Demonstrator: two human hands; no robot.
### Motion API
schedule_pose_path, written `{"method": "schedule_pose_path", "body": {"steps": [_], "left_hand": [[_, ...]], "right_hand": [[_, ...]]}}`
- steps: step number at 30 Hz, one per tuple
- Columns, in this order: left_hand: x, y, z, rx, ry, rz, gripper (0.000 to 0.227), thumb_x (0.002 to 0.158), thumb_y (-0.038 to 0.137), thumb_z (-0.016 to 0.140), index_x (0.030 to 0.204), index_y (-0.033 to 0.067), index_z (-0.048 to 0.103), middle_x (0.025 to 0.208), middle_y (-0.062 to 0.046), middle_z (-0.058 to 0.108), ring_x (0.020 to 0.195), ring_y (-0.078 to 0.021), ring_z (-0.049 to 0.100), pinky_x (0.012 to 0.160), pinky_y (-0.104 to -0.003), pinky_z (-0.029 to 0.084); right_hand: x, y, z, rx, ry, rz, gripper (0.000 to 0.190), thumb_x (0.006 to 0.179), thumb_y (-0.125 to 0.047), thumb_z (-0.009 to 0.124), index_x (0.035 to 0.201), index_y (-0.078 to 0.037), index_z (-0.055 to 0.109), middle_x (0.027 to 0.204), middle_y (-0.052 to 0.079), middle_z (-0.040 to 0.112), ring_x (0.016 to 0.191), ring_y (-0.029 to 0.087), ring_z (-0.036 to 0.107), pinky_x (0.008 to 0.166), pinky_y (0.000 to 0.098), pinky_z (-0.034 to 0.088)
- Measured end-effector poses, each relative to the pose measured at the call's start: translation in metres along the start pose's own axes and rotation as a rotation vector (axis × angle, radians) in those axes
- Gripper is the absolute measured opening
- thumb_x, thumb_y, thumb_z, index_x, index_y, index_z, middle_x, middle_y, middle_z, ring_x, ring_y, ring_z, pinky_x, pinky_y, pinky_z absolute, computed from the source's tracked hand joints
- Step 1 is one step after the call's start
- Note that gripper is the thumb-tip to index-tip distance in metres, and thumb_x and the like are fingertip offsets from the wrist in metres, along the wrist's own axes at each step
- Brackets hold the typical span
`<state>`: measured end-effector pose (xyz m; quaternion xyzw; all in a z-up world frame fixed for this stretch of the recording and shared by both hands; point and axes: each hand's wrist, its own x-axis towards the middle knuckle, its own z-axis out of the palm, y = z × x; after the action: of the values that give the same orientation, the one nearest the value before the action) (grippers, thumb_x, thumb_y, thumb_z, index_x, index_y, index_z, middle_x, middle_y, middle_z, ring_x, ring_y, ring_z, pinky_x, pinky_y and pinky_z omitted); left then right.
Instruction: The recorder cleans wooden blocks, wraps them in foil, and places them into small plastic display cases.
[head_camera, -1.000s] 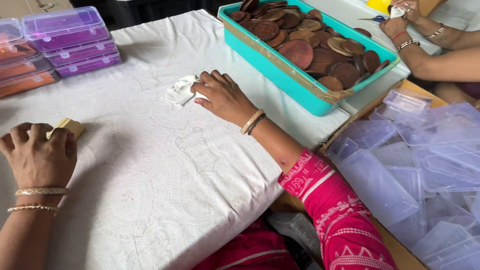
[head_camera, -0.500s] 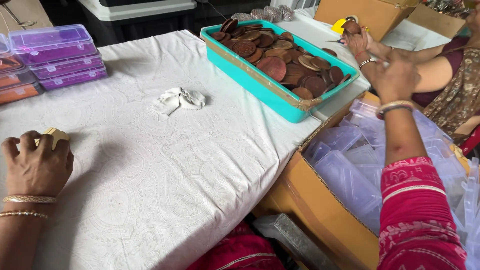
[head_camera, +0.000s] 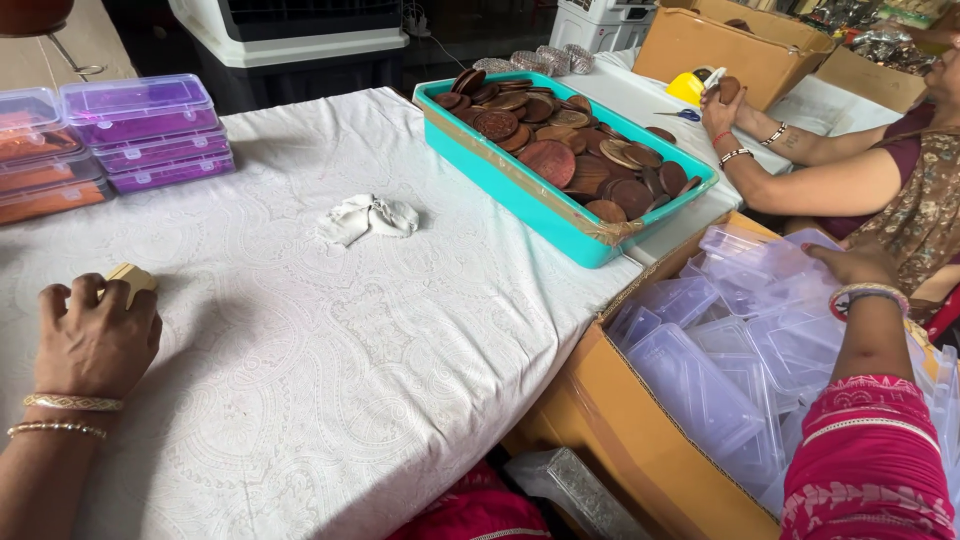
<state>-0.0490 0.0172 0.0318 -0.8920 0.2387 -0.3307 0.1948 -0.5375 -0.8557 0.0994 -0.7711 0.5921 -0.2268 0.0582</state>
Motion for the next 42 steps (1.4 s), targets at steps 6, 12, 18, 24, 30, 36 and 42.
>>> {"method": "schedule_pose_path", "body": {"steps": [6,12,18,24,30,36,42], "left_hand": [[0.005,-0.004,-0.014,-0.042,0.007,0.028,0.029,0.094,0.039,0.063,0.115,0.0237,0.075,0.117,0.004,0.071,0.124,-0.0166,0.059,0.109,-0.039,0.045],[0.008,-0.005,-0.011,-0.184,0.135,0.029,0.021,0.089,0.032,0.067,0.102,0.0169,0.075,0.11,0.0,0.07,0.117,-0.0206,0.058,0.103,-0.04,0.046],[0.016,0.005,-0.018,-0.61,0.328,0.072,0.015,0.09,0.026,0.067,0.087,0.0122,0.074,0.091,-0.004,0.071,0.097,-0.0247,0.062,0.087,-0.043,0.048],[0.026,0.021,-0.022,-1.61,-0.162,-0.168,0.055,0.1,0.054,0.048,0.116,0.009,0.074,0.086,-0.01,0.073,0.08,-0.0249,0.072,0.073,-0.04,0.06],[0.025,0.014,-0.051,-2.517,-0.327,-0.237,0.093,0.088,0.074,0.033,0.149,0.0043,0.03,0.108,-0.018,0.067,0.092,-0.029,0.074,0.073,-0.04,0.066],[0.027,0.042,0.02,-2.348,-0.201,-0.594,0.083,0.087,0.035,0.058,0.154,0.0117,0.015,0.114,-0.018,0.064,0.1,-0.0292,0.071,0.078,-0.043,0.06],[0.023,0.033,-0.006,-2.159,-0.22,-0.602,0.068,0.087,0.019,0.054,0.154,0.0159,0.039,0.109,-0.016,0.065,0.101,-0.023,0.067,0.082,-0.042,0.059]], "right_hand": [[0.012,-0.089,-0.031,0.026,0.074,-0.208,0.066,0.075,-0.054,0.089,0.108,-0.001,0.071,0.09,0.02,0.075,0.081,0.033,0.072,0.077,0.0457,0.056],[0.088,-0.158,-0.001,0.363,0.156,-0.648,0.056,0.087,-0.037,0.088,0.103,0.01,0.061,0.09,0.026,0.07,0.077,0.029,0.071,0.071,0.0379,0.057],[-0.171,-0.353,-0.103,0.506,0.353,-1.182,0.036,0.098,-0.026,0.076,0.111,0.002,0.057,0.1,0.01,0.06,0.086,0.02,0.059,0.08,0.0293,0.052],[-0.389,-0.5,-0.116,0.537,0.495,-1.544,0.054,0.09,-0.041,0.091,0.108,-0.002,0.058,0.091,0.009,0.066,0.072,0.021,0.065,0.063,0.0347,0.053],[-0.478,-0.562,0.004,0.579,0.352,-1.863,0.05,0.084,-0.043,0.082,0.107,-0.005,0.059,0.089,0.008,0.068,0.068,0.022,0.068,0.062,0.0358,0.055],[-0.519,-0.555,0.075,0.527,0.08,-1.988,0.047,0.084,-0.048,0.078,0.098,-0.006,0.063,0.088,0.009,0.066,0.075,0.025,0.068,0.064,0.0373,0.055],[-0.448,-0.552,0.046,1.064,0.097,-1.581,0.032,0.106,-0.034,0.055,0.092,-0.008,0.065,0.092,0.008,0.066,0.091,0.027,0.066,0.081,0.0385,0.051]]}}
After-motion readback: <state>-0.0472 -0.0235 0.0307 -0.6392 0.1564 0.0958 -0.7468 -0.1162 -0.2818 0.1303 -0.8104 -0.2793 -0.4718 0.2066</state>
